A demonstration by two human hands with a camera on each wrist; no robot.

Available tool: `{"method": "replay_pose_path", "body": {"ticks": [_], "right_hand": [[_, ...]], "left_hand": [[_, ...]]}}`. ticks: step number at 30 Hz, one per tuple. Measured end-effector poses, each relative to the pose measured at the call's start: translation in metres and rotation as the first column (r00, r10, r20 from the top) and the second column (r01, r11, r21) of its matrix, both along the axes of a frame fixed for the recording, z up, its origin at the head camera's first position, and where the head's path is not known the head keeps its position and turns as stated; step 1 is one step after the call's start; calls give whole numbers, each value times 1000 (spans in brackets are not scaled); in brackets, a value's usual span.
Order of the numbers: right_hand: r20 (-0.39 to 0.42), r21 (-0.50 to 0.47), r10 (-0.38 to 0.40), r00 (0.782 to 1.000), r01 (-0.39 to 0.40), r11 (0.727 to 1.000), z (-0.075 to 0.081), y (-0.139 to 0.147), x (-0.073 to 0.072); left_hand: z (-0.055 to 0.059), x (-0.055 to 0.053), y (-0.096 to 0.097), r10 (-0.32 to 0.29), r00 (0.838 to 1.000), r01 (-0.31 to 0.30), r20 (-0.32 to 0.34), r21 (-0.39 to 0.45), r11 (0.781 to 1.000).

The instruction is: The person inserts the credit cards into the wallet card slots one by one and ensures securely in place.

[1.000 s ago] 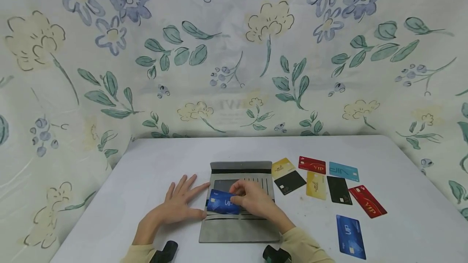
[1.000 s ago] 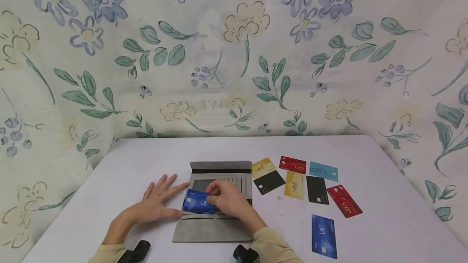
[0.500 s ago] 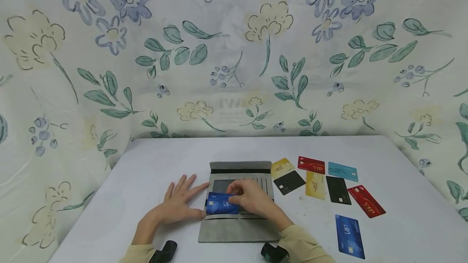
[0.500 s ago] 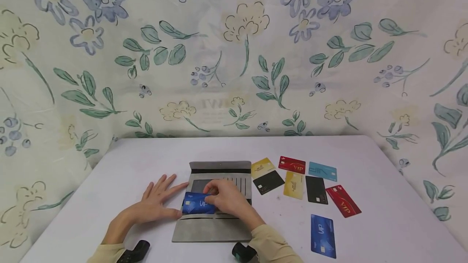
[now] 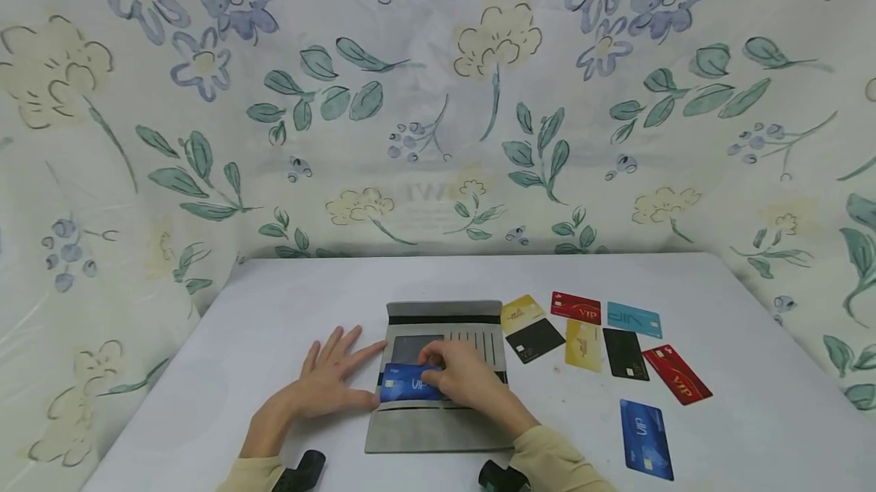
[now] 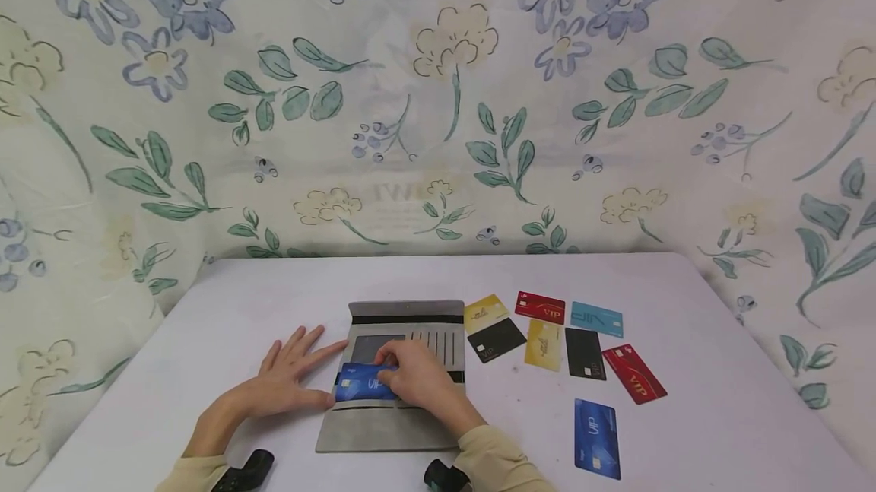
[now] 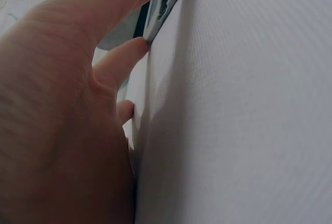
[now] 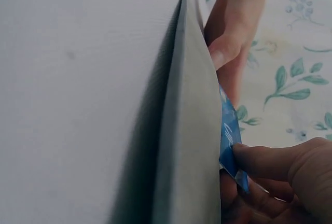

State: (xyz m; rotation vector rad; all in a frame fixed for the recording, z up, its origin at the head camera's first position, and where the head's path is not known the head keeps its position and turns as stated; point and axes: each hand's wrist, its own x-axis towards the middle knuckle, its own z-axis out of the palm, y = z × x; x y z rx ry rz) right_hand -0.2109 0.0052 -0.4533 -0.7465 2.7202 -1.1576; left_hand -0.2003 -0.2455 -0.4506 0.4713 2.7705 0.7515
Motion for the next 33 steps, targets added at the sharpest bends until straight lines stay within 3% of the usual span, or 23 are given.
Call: {"method": "replay_pose_path", "body": {"ticks": [21, 27, 33], "right_hand": [[67, 52, -25, 997, 21, 998, 7, -1, 6], [90, 25, -17, 996, 15, 1000, 8, -1, 7], [57, -11, -13, 998, 14, 1000, 8, -3, 5]], "left_hand": [[1, 2, 1, -4, 1000, 4, 1, 8, 1000], [2, 2, 0, -5, 1000, 5, 7, 12, 1000], [1, 1, -1, -4, 1000, 4, 9, 6, 1000]]}}
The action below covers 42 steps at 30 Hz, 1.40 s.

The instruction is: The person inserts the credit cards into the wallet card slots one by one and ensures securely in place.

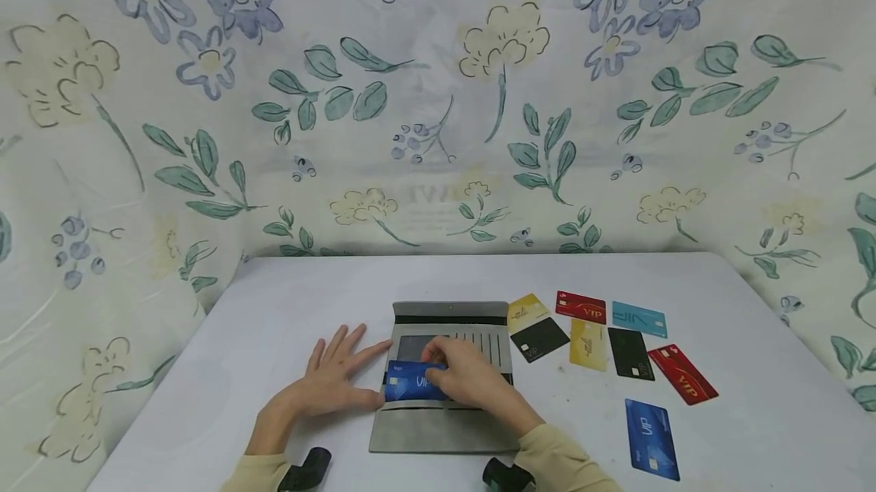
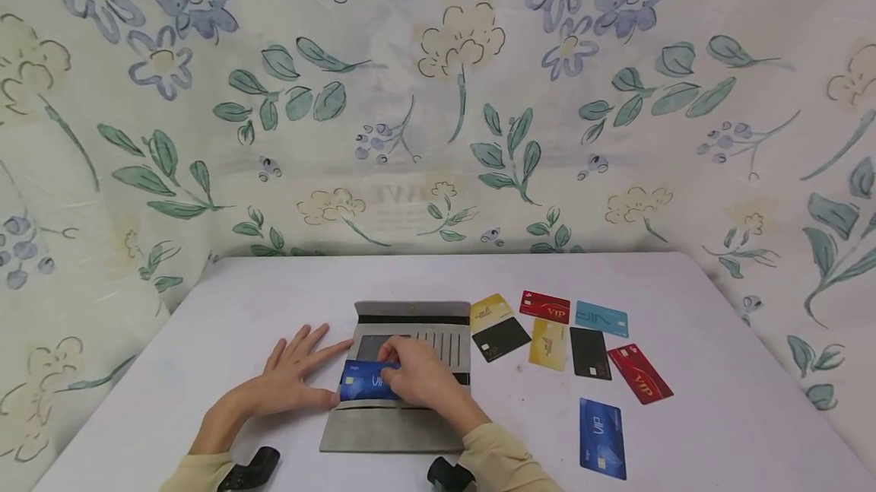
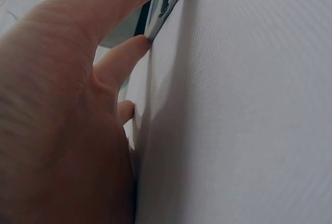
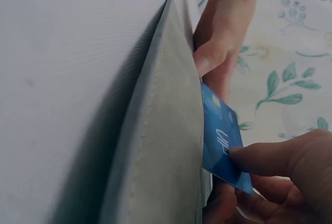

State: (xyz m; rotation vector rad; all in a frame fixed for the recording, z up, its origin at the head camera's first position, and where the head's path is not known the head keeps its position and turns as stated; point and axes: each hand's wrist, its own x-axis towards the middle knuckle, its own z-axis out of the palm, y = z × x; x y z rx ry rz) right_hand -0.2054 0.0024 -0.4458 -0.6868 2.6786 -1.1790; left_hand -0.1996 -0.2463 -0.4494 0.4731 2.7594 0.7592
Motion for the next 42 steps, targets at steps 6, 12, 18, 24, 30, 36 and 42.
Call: {"method": "replay_pose_path", "body": {"ticks": [6, 12, 18, 24, 30, 36, 42], "right_hand": [[-24, -19, 16, 1000, -16, 1000, 2, 4, -4], [-28, -1, 19, 999, -19, 1000, 1, 8, -7], [-56, 10, -15, 998, 16, 1000, -4, 2, -5], [-60, 10, -75, 995, 76, 997, -5, -3, -2], [-25, -26, -107, 994, 106, 994, -6, -5, 1], [-23, -83, -146, 989, 144, 986, -9, -7, 3], [-17, -124, -200, 980, 196, 973, -12, -10, 7]], "left_hand": [[-1, -3, 2, -5, 1000, 5, 2, 0, 1000], [1, -4, 3, -9, 1000, 9, 10, -18, 1000], [3, -4, 4, -11, 1000, 11, 13, -15, 1000], [4, -4, 3, -13, 1000, 14, 8, -16, 1000], [3, -2, 2, -9, 1000, 9, 15, -11, 1000], [2, -2, 1, -7, 1000, 7, 12, -4, 1000], [0, -1, 0, -6, 1000, 6, 8, -4, 1000]]}}
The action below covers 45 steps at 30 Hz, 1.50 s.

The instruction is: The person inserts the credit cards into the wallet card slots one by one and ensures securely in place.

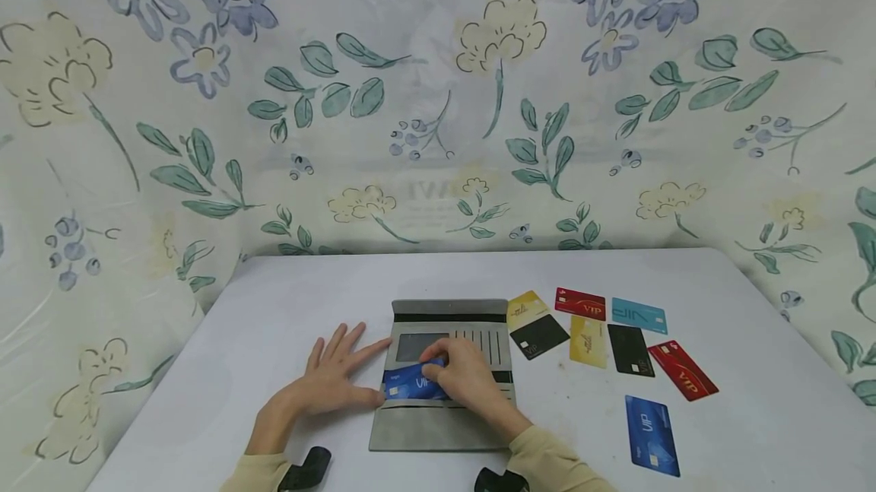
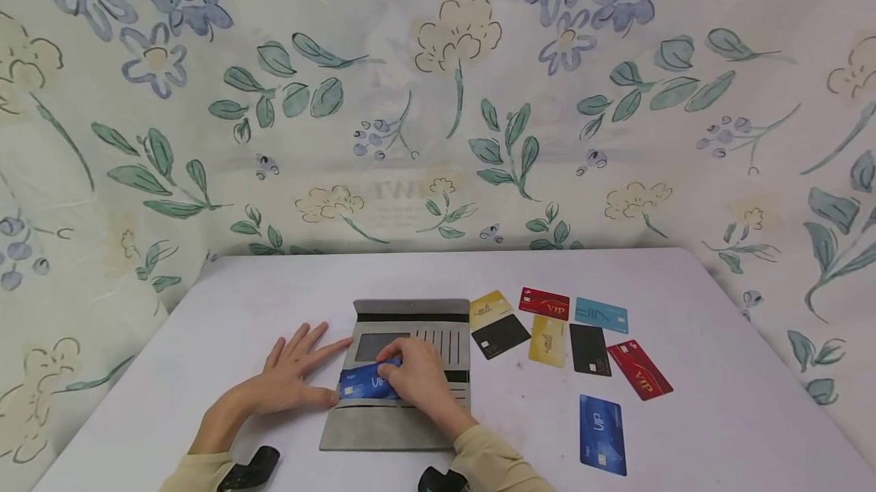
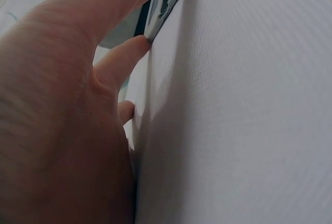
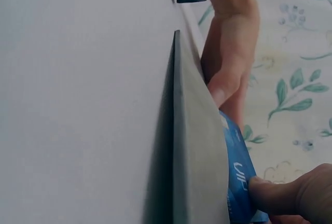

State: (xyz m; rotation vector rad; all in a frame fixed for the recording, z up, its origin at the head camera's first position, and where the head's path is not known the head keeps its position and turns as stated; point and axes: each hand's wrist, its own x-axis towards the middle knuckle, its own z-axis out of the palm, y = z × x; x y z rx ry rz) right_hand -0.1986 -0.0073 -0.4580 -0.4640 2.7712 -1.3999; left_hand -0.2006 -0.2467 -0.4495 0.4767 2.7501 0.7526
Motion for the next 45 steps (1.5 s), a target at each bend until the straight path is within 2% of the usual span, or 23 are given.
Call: {"method": "replay_pose_path", "body": {"ticks": [7, 11, 14, 16, 19, 24, 29, 36, 45], "right_hand": [[9, -18, -29, 1000, 29, 999, 0, -2, 0], [19, 70, 43, 999, -44, 997, 4, 4, -3], [17, 147, 121, 992, -123, 981, 7, 10, -6], [18, 155, 157, 987, -158, 975, 8, 12, -7], [28, 104, 176, 984, -178, 978, 8, 13, -9], [66, 3, 146, 987, -146, 989, 6, 14, -10], [149, -95, 135, 980, -122, 988, 6, 16, -12], [141, -58, 123, 982, -115, 992, 5, 14, -11], [157, -83, 80, 984, -67, 994, 4, 13, -8]], "left_hand": [[-2, 0, -1, 3, 1000, -3, -2, 3, 1000], [-3, 0, -1, -3, 1000, 3, -4, 6, 1000], [-3, 1, 0, -5, 1000, 5, -3, 6, 1000], [-3, 1, 0, -3, 1000, 3, -5, 2, 1000], [-3, 0, 0, 1, 1000, -1, -5, -3, 1000], [-2, -1, -1, 1, 1000, -1, -1, -11, 1000], [-3, -1, -1, 8, 1000, -8, -4, -19, 1000], [-2, 0, 0, 11, 1000, -11, -12, -17, 1000], [-1, -1, 0, 7, 1000, -7, -17, -18, 1000]]}}
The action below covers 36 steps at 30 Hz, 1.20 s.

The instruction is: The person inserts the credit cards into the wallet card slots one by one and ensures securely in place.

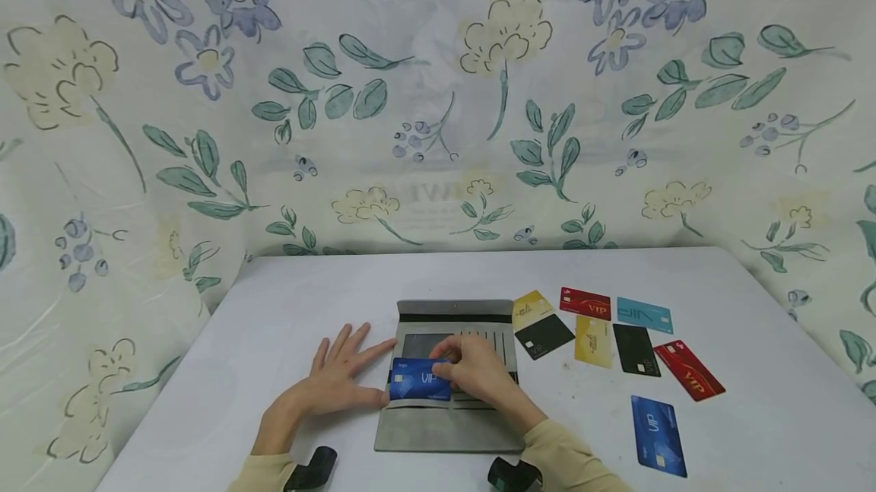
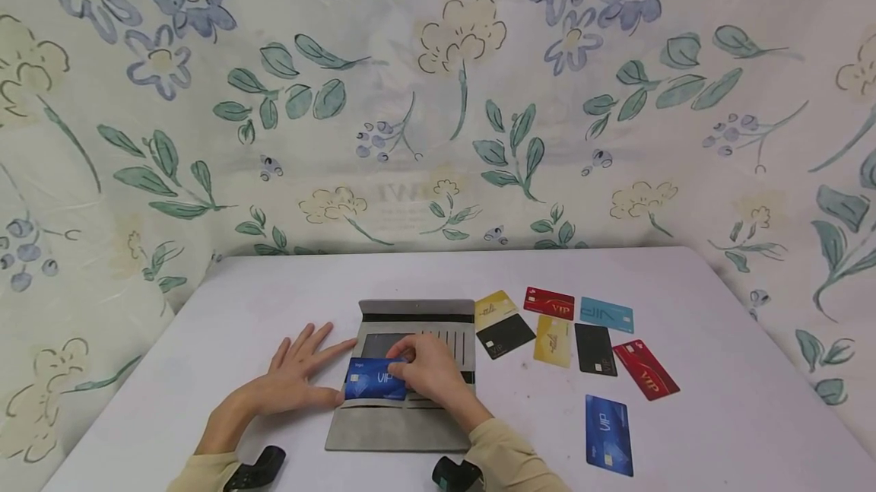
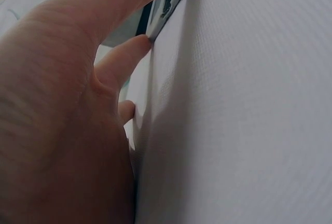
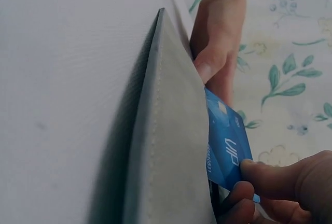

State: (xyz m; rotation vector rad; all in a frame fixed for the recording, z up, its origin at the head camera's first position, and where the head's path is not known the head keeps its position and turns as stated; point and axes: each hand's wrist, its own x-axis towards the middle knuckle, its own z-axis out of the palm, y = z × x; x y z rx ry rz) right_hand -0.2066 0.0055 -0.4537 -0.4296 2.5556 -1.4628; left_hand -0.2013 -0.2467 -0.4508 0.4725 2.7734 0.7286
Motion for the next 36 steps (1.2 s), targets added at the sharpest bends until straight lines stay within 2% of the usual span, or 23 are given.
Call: {"method": "replay_pose_path", "body": {"ticks": [3, 10, 16, 21, 27, 36], "right_hand": [[-7, -1, -2, 1000, 2, 1000, -1, 0, 1], [-1, 49, 91, 996, -91, 995, 1, 1, 0], [-33, 93, 120, 992, -117, 989, 3, 3, -4], [-79, 119, 131, 988, -121, 985, 4, 3, -3], [-175, 207, 194, 965, -156, 966, 1, -2, 2], [-107, 234, 186, 977, -157, 959, 2, -3, 1]], "left_hand": [[0, 0, 0, 1, 1000, -1, 10, 1, 1000], [-1, -1, -1, -6, 1000, 6, 21, 3, 1000], [0, -1, 0, -4, 1000, 4, 25, -7, 1000], [2, -2, 1, -2, 1000, 2, 31, -14, 1000], [4, -1, 0, -6, 999, 6, 31, 0, 1000], [3, 1, -1, -7, 999, 6, 34, 11, 1000]]}}
